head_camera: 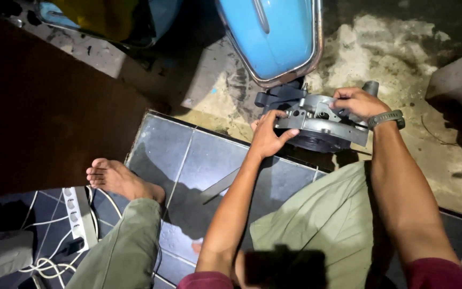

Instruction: The person sits on the floor and uses a metal file to smooth the surface of a scooter engine casing. They then pick up a clutch assembly, separate the components, and use a screwdriver to adjust a small part within the clutch cover.

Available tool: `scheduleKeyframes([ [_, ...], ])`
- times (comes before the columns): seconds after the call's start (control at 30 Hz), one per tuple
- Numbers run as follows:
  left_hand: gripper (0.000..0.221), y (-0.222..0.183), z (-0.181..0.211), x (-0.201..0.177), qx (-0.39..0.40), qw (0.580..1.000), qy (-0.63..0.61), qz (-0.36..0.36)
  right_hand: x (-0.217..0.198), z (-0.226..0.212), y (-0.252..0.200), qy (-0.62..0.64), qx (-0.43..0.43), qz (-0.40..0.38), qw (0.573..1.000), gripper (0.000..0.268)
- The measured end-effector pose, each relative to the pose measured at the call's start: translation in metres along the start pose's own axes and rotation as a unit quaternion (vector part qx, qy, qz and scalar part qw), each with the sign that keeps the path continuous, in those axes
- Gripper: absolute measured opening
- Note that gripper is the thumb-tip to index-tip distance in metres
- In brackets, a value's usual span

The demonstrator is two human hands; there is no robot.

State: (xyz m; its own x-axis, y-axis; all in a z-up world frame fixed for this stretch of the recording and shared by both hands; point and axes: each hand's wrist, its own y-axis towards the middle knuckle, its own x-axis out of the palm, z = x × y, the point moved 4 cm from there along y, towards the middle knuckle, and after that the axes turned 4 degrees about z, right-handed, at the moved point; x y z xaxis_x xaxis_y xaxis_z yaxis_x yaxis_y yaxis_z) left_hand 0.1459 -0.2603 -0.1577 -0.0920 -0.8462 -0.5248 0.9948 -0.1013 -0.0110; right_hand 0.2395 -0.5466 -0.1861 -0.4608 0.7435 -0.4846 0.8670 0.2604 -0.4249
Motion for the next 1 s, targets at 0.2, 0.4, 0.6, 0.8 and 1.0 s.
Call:
scheduleKeyframes([
  [0.2,0.061,-0.010,0.008,-0.003,-0.025,0.999,0.035,-0.033,0.002,0.001,-0.023,0.002,0.009,0.028,1.000,0.021],
  [0.4,0.075,-0.022,0.018,-0.046,-0.062,0.993,0.095,-0.039,-0.001,0.001,-0.026,0.014,-0.004,0.091,0.996,0.031],
  [0.6,0.079,-0.076,-0.020,-0.103,-0.136,0.906,0.360,-0.178,-0.002,0.019,-0.021,-0.028,0.056,0.095,0.994,0.050],
  [0.8,0.089,-0.151,-0.040,-0.103,-0.098,0.878,0.430,-0.185,0.002,-0.016,-0.059,-0.005,0.077,0.111,0.991,0.043],
  [1.0,0.050,-0.173,-0.071,-0.082,0.000,0.908,0.419,-0.006,-0.001,-0.026,-0.084,0.025,0.039,0.203,0.978,0.051],
])
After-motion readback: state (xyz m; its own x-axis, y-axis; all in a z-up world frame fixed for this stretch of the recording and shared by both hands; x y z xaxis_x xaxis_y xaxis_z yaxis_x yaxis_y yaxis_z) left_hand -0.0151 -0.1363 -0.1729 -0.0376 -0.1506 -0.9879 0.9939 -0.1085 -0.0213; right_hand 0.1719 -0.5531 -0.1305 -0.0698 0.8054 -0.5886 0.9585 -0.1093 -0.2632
